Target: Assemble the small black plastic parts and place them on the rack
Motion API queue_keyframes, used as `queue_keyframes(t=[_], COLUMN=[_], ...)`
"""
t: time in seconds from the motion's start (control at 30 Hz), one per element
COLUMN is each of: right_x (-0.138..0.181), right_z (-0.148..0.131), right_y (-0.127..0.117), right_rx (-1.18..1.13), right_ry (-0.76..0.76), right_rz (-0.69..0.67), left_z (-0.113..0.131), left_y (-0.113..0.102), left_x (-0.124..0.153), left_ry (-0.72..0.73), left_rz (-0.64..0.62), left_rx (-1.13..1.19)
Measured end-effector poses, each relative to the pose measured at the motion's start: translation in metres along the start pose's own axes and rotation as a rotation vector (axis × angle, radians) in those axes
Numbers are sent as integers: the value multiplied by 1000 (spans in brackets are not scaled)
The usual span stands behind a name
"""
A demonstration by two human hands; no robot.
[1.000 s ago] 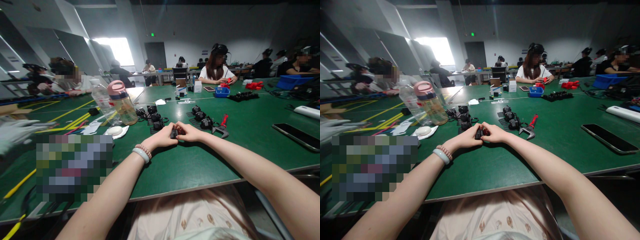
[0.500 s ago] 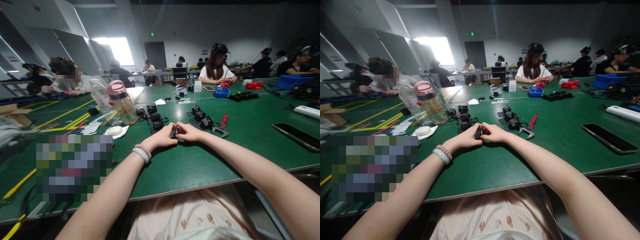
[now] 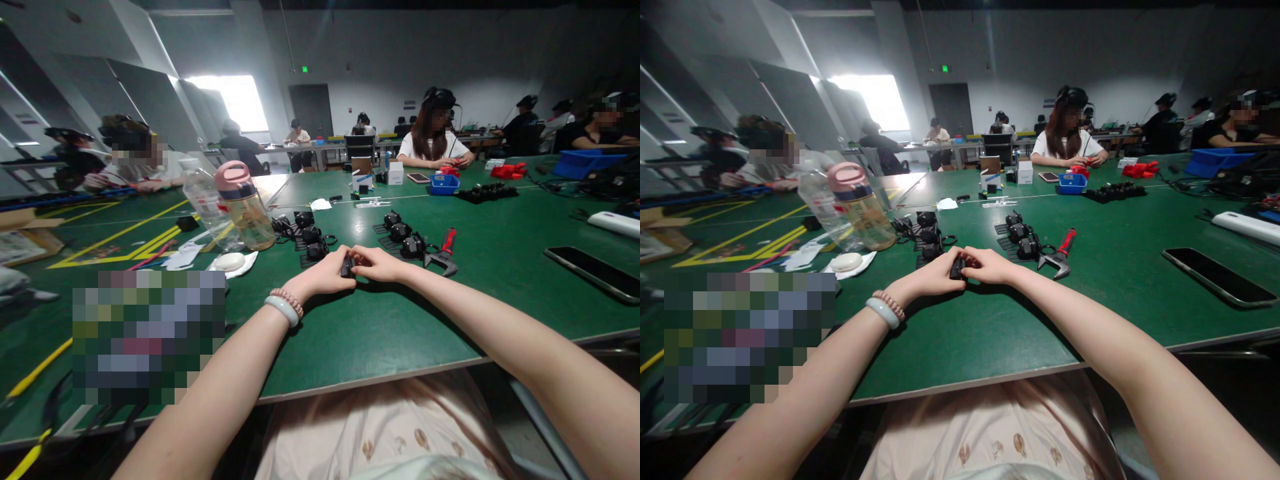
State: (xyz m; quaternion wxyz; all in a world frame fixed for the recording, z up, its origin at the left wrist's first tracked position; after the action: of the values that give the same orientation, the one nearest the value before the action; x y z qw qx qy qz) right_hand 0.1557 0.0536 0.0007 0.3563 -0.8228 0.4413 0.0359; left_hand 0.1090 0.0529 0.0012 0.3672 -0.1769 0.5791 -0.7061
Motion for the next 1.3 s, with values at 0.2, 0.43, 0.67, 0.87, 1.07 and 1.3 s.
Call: queue_keyframes(t=[0.2,0.43,0.67,0.87,1.07,1.3], right_x=[0,0,3,4,3,3], right_z=[0,-1,-3,-10,-10,-11], right_y=[0,-1,0,3,4,4], right_rx=[17,26,-32,74,114,122], right_ry=[-3,-5,-14,-66,-72,-55], right_rz=[4,11,24,5,3,1], left_z=[0,0,2,3,1,0], left_y=[-1,-1,-2,-3,-1,-1], left_x=[0,1,1,1,1,3], left_ry=[-4,-27,-21,-25,10,4], left_rz=[0,-14,-8,-12,0,0], left_rx=[-13,-17,-12,0,7,7])
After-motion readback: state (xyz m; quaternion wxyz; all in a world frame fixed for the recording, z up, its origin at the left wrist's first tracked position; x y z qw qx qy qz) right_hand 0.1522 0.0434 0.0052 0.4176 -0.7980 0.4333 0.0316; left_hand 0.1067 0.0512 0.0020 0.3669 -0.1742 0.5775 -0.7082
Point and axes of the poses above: each hand's wrist, its own x-axis away from the middle knuckle, its own y-axis out of the palm, z = x × y, the point moved 10 cm from there along -x, towards the middle knuckle, and after that the axes turned 11 degrees about -x, right-handed, at the moved point
